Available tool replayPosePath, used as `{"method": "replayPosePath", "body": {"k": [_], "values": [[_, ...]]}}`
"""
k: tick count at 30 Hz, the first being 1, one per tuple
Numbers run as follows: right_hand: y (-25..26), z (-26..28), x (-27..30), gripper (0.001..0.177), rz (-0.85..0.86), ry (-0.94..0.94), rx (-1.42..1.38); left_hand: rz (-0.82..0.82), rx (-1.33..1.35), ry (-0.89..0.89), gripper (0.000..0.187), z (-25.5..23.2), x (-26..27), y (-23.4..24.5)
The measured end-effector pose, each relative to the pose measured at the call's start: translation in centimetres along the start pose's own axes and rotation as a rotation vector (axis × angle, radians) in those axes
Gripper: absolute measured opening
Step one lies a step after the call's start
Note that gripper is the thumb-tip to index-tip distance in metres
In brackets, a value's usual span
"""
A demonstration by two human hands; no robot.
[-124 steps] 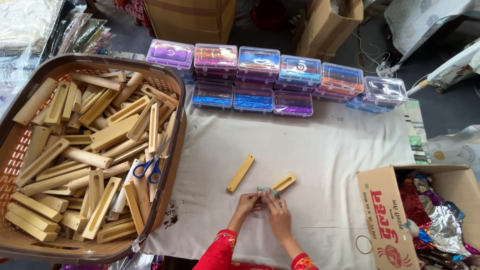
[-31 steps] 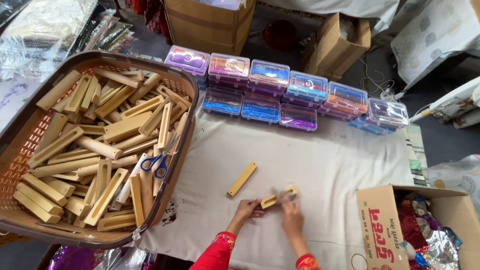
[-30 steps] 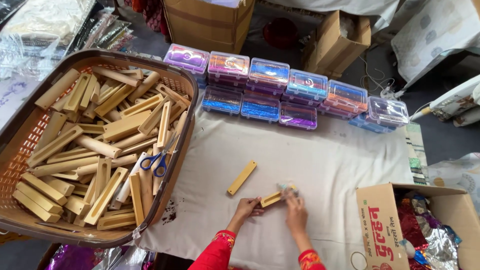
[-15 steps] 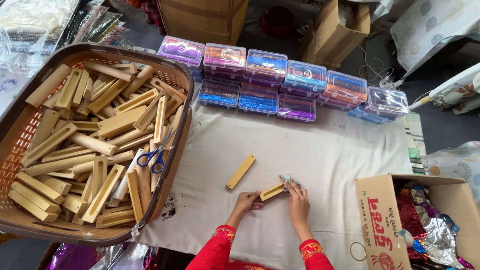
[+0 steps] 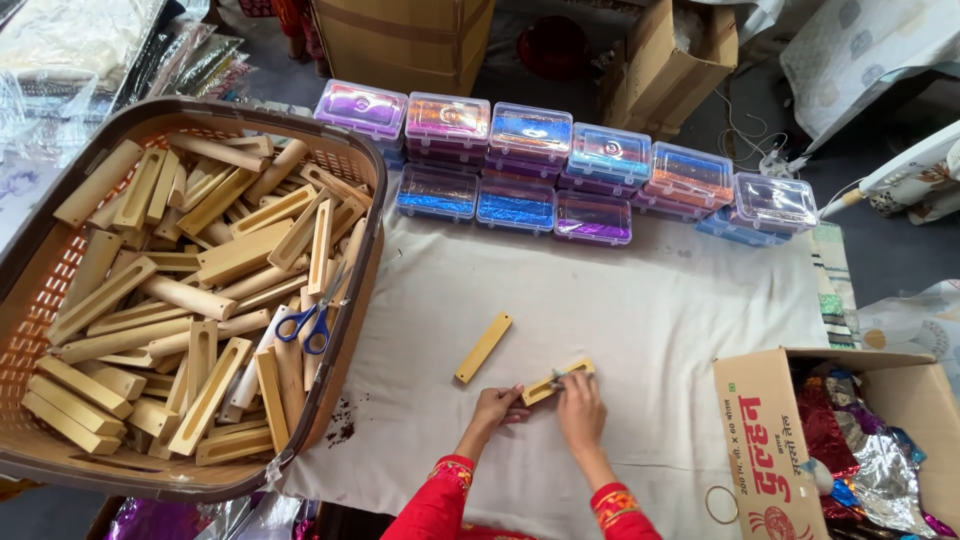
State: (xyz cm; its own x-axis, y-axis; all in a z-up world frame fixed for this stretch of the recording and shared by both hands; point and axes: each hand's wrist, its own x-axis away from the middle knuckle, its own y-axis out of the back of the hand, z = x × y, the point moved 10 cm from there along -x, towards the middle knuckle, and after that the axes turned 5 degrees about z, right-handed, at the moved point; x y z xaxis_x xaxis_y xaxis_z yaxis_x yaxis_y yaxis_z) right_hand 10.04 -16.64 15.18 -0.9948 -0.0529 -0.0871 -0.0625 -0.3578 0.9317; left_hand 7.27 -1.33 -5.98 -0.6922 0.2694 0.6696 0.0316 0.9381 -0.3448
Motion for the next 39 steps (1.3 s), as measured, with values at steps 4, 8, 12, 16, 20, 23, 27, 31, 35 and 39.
{"method": "replayPosePath", "body": {"k": [4,8,12,16,20,23,27,31,35,39], "values": [[-1.9,2.2,0.2,0.028,-0.094,0.081,0.034,-0.023,-0.100,-0.111,0.051,2.2,-5.5,1.8],[-1.2,0.2,2.1,0.026,0.055,0.104,-0.032,0.005,0.023,-0.085,0.050,3.8,-1.7,0.5],[-0.1,-2.3,-0.5,0.029,-0.029,-0.058,-0.162,-0.032,0.084,0.003,0.046,3.1,-3.3,1.1],[-1.4,2.8,3.5,0.043,-0.148,0.095,-0.255,0.019,0.111,0.008,0.047,7.5,-7.5,1.8],[-2.8,2.0,2.3,0.057,-0.085,0.168,-0.038,0.031,0.101,-0.002,0.043,6.4,-6.7,1.5],[-2.8,-2.6,1.2,0.062,-0.046,0.043,-0.014,0.026,0.072,0.012,0.043,5.8,-5.5,0.9],[-6.1,-2.3,1.9,0.056,-0.157,-0.015,-0.033,0.056,-0.048,-0.058,0.048,7.1,-7.0,1.7],[-11.6,-1.7,4.3,0.056,-0.162,0.146,-0.078,0.024,0.108,-0.028,0.043,5.2,-5.6,2.0],[-7.1,-2.4,2.6,0.061,-0.087,0.103,0.011,0.056,0.071,0.033,0.040,5.9,-4.2,1.5],[-3.4,-3.8,1.1,0.063,-0.123,-0.037,-0.052,0.022,0.052,0.024,0.042,5.5,-4.6,1.4]]}}
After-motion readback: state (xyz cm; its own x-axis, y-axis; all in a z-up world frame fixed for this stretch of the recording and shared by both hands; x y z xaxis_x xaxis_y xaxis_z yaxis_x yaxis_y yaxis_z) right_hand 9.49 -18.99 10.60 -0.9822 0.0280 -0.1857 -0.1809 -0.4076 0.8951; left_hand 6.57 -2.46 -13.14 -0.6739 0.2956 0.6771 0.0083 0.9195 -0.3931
